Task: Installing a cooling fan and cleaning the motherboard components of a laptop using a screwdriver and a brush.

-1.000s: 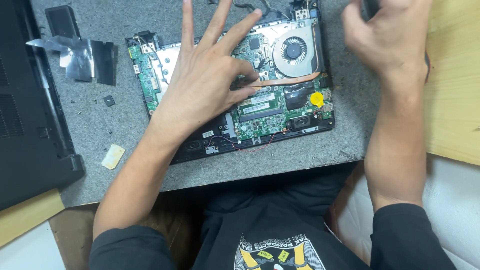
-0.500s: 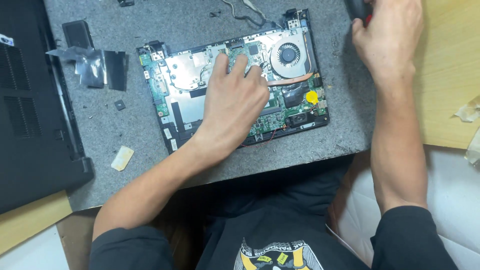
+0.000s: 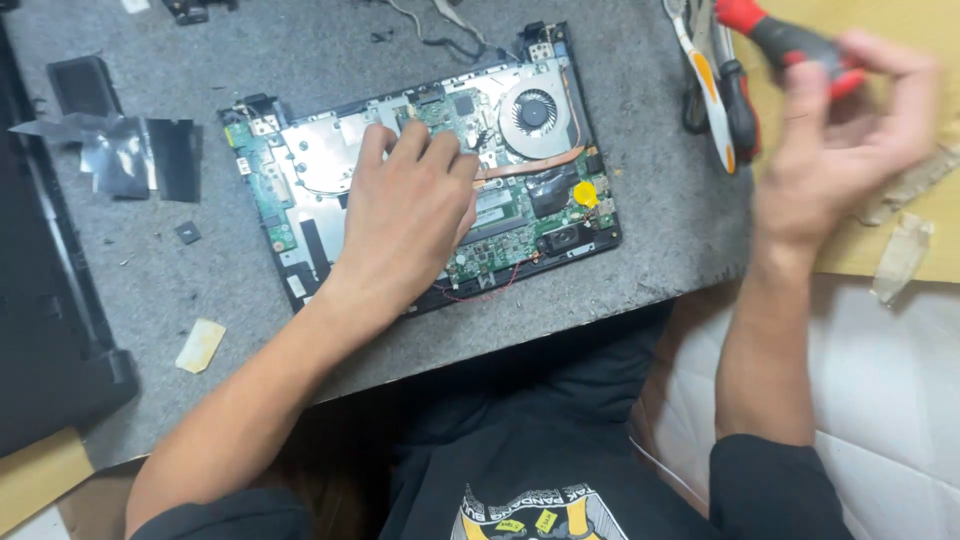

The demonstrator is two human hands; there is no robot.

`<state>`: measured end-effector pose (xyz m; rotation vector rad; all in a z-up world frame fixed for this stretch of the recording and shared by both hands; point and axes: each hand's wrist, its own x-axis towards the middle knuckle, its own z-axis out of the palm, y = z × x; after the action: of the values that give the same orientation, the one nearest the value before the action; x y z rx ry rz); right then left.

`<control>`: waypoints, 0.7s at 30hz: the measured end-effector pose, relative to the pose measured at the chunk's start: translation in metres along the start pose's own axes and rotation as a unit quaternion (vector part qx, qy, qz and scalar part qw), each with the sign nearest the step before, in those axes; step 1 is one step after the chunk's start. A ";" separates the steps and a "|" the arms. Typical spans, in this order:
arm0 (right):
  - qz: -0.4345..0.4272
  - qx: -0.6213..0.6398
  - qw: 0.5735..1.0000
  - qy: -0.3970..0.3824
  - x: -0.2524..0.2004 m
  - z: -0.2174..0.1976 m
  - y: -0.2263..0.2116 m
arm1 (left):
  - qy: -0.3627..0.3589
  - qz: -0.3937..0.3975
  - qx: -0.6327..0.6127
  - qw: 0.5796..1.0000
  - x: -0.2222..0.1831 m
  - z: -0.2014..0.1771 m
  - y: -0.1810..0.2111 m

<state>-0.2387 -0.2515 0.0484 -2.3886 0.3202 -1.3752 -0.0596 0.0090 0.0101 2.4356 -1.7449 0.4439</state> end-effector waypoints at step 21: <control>-0.108 0.008 0.962 -0.250 0.013 0.045 0.004 | 0.193 -0.047 -0.036 0.980 0.004 0.033 0.038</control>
<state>-0.1934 -0.2513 0.0368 -2.7076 -0.0898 -0.7951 -0.0891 -0.0158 -0.0227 2.1877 -1.4527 0.7674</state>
